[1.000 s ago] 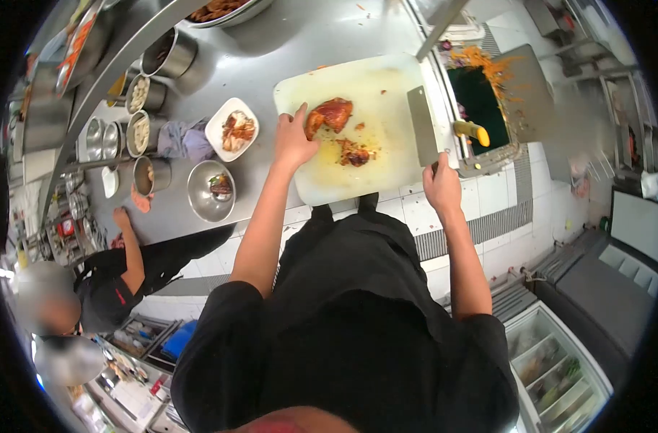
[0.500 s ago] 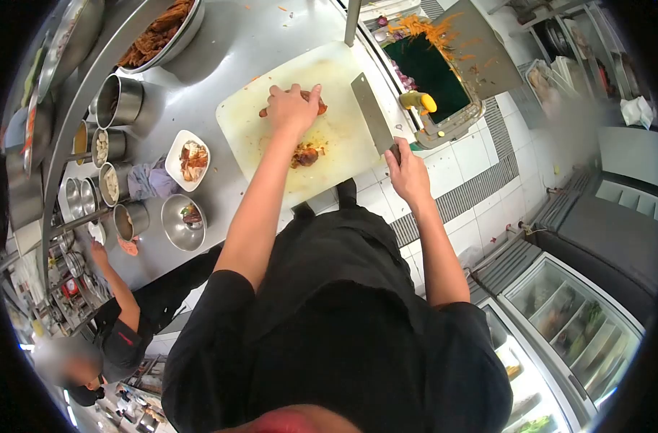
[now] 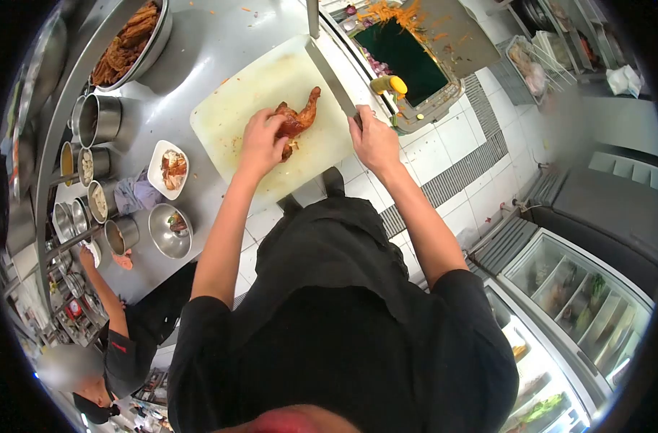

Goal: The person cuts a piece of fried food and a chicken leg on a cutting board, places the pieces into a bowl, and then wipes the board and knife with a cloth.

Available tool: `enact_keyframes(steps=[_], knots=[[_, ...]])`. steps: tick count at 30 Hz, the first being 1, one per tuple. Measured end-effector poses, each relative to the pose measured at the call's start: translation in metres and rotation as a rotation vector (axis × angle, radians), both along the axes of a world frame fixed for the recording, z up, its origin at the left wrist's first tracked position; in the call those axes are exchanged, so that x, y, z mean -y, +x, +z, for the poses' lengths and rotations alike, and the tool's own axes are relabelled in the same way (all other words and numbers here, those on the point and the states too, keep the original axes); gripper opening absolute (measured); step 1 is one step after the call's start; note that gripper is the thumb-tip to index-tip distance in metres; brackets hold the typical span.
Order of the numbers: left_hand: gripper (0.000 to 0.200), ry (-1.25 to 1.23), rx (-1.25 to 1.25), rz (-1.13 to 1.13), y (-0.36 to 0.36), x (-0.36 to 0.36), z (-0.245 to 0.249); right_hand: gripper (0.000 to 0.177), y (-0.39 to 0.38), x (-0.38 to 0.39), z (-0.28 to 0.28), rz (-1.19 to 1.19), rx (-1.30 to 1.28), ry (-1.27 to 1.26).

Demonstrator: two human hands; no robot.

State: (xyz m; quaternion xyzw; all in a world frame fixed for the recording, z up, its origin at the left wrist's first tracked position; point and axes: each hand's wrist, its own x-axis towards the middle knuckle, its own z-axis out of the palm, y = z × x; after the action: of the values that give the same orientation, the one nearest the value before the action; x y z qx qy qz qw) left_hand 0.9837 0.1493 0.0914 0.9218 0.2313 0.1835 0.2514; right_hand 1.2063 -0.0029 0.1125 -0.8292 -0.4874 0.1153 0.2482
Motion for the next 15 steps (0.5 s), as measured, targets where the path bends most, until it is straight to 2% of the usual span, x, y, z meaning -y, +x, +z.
enact_keyframes(steps=[2,5,6,8,9,12,15], knots=[[0.042,-0.163,-0.106,0.298,-0.008,0.006,-0.001,0.027,-0.005,-0.015,0.010,0.015,0.016,0.096],[0.034,-0.137,-0.009,0.317,-0.007,0.010,-0.010,0.024,-0.015,-0.039,0.031,0.037,0.058,0.410],[0.034,-0.138,-0.008,0.323,-0.006,0.007,-0.014,0.024,-0.014,-0.043,0.025,0.044,0.057,0.410],[0.030,-0.105,0.068,0.298,-0.005,-0.001,-0.021,0.022,-0.008,-0.052,0.000,0.158,0.107,0.065],[0.030,-0.104,0.069,0.304,-0.005,-0.002,-0.025,0.022,-0.003,-0.058,-0.007,0.212,0.176,-0.231],[0.030,-0.121,0.102,0.341,-0.003,-0.007,-0.029,0.022,0.005,-0.061,-0.005,0.162,0.141,-0.291],[0.029,-0.193,0.120,0.431,-0.002,-0.003,-0.028,0.024,-0.001,-0.061,0.002,0.155,0.105,-0.186]])
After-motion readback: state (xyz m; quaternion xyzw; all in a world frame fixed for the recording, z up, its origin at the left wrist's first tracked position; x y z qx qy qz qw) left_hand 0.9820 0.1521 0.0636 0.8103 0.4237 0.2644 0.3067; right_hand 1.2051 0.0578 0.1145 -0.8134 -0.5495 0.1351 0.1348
